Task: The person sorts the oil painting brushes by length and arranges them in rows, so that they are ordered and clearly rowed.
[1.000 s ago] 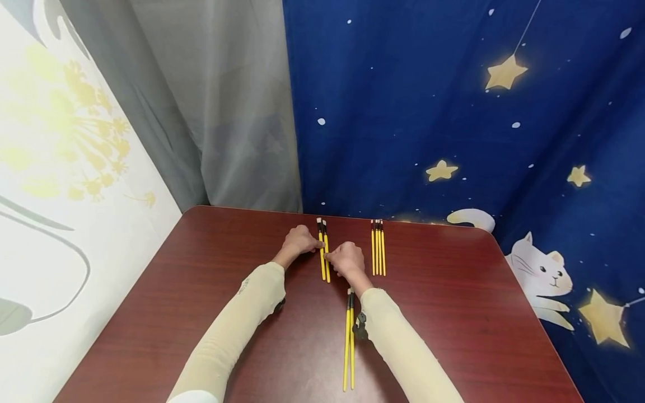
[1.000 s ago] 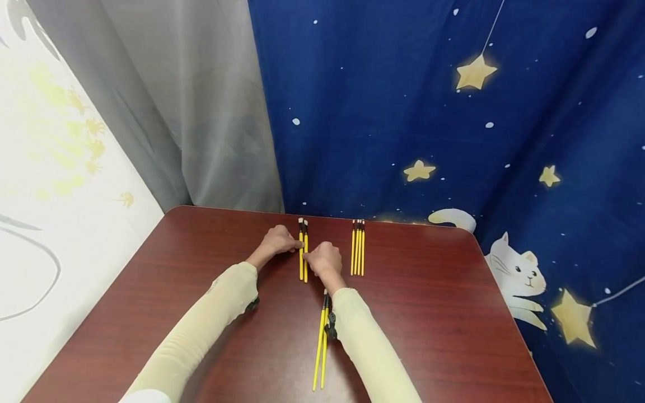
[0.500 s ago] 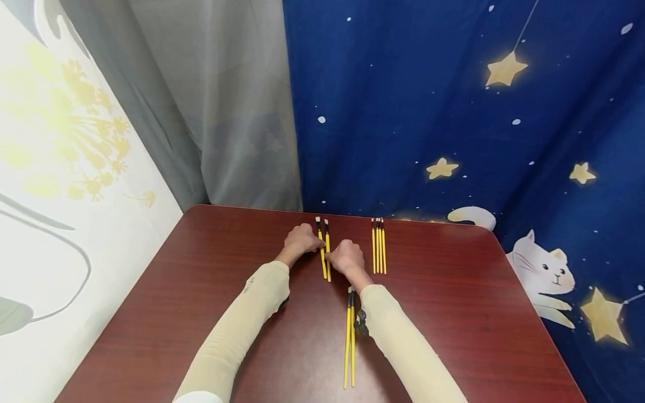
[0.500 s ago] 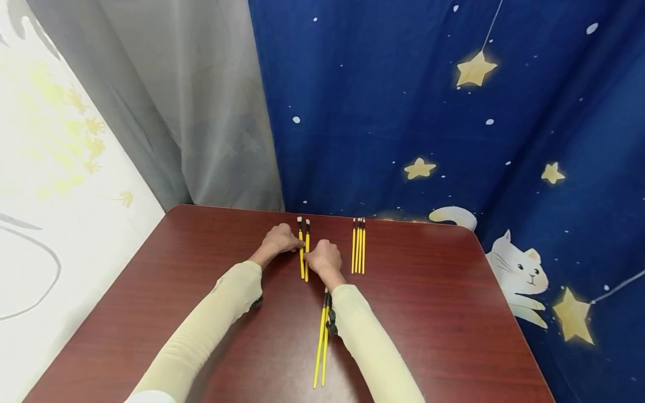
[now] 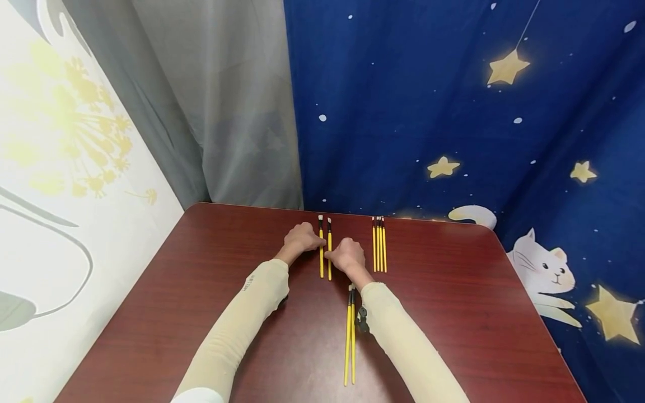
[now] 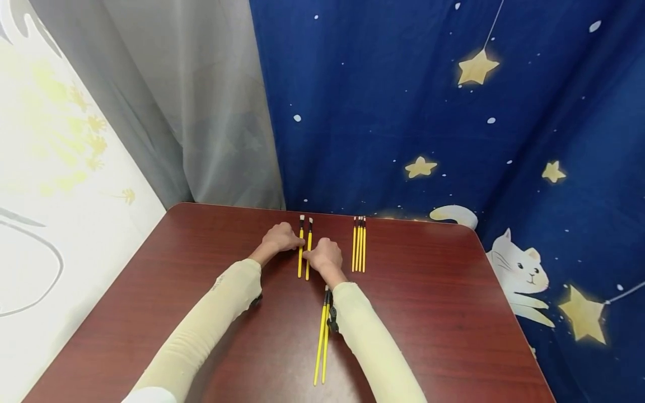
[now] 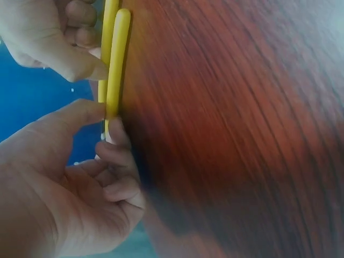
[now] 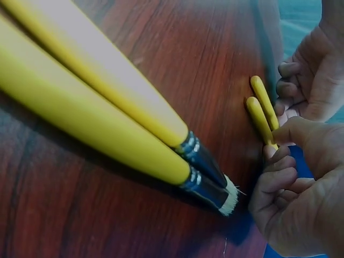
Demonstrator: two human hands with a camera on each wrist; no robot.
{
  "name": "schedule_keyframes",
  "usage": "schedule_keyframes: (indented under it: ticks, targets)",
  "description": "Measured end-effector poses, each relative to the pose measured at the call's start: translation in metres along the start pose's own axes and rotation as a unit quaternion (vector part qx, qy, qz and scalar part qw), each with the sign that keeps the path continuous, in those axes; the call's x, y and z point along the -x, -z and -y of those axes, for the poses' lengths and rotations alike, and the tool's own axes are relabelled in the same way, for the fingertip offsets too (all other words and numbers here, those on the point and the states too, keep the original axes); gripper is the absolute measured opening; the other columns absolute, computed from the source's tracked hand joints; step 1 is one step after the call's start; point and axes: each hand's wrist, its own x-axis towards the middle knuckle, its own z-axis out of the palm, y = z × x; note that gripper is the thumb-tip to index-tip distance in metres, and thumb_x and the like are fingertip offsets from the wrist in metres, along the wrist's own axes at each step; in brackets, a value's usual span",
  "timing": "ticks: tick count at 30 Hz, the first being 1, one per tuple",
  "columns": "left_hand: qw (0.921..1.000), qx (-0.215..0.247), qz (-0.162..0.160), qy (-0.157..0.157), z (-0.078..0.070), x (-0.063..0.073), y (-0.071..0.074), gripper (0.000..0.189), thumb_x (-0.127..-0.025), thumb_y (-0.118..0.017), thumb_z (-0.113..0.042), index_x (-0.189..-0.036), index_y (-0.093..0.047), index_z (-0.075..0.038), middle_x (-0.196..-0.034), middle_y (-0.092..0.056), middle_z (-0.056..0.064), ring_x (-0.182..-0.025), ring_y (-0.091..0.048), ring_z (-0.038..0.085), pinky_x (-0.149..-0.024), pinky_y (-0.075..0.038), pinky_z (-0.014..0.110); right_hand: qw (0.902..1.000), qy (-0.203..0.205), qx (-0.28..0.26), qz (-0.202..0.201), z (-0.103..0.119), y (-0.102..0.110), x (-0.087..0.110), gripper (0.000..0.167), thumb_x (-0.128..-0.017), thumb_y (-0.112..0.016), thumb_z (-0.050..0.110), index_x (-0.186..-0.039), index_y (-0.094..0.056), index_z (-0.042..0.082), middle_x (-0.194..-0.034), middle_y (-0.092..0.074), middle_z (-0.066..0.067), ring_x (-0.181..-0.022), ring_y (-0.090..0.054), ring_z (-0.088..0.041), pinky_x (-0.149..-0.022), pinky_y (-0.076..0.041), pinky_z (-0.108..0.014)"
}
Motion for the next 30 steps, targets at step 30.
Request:
schedule_keyframes:
  ticks: [30]
  targets:
    - [0.9965,-0.018,0.077,-0.026,0.025,-0.015,0.047,0.031,-0.095,-0.073,-0.041,-0.086,-0.077,-0.012,-0.088,-0.079,0.005,-0.081,-0.068,0.023,-0.067,-0.044,0.029,0.9995,0.022,-0.024,0.004,0.031,-0.027,-0.017,0.036,-0.092,-0.077,0.035,-0.063,-0.069,0.015,-0.064,-0.066,0.0,-0.063,-0.063,-0.02,-0.055,-0.045,-0.032]
